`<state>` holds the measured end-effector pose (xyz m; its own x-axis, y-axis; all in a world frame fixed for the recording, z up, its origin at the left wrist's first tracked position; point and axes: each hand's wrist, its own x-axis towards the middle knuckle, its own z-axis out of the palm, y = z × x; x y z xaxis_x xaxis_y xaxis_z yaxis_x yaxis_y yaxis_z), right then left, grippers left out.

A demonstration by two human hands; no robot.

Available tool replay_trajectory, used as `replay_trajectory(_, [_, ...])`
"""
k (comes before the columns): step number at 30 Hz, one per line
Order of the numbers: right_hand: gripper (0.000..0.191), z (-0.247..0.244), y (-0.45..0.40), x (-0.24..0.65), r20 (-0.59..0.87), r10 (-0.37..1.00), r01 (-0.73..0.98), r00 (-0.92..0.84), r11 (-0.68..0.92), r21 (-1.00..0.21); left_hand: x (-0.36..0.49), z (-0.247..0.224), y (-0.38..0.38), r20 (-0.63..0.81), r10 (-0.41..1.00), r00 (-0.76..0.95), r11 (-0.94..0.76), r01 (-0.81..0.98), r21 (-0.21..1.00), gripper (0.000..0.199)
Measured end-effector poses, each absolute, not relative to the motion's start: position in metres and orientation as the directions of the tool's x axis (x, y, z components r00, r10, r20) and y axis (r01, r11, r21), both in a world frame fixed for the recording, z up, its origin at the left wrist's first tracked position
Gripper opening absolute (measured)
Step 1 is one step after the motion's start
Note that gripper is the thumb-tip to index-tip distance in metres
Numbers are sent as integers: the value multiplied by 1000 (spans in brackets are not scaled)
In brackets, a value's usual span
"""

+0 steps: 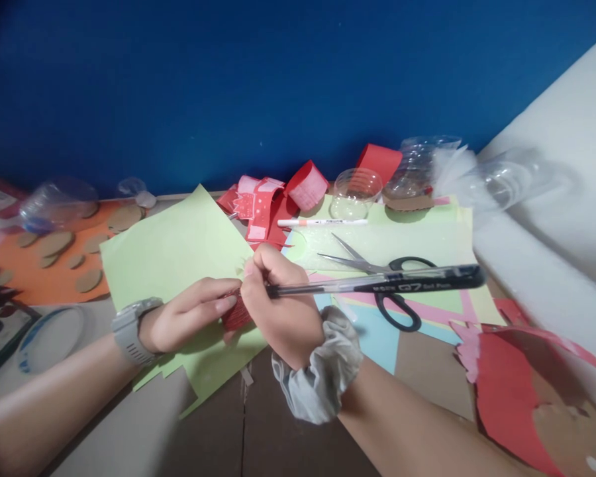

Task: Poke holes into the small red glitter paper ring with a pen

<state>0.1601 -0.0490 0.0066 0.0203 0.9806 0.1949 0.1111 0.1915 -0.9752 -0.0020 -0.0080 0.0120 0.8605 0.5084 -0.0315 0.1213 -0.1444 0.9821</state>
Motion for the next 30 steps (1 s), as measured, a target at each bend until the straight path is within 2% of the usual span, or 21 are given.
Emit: replay_trajectory(30, [27, 8, -48, 160, 213, 977, 120, 10, 210, -970, -2, 12, -8, -32, 502, 864, -138, 116, 984, 32])
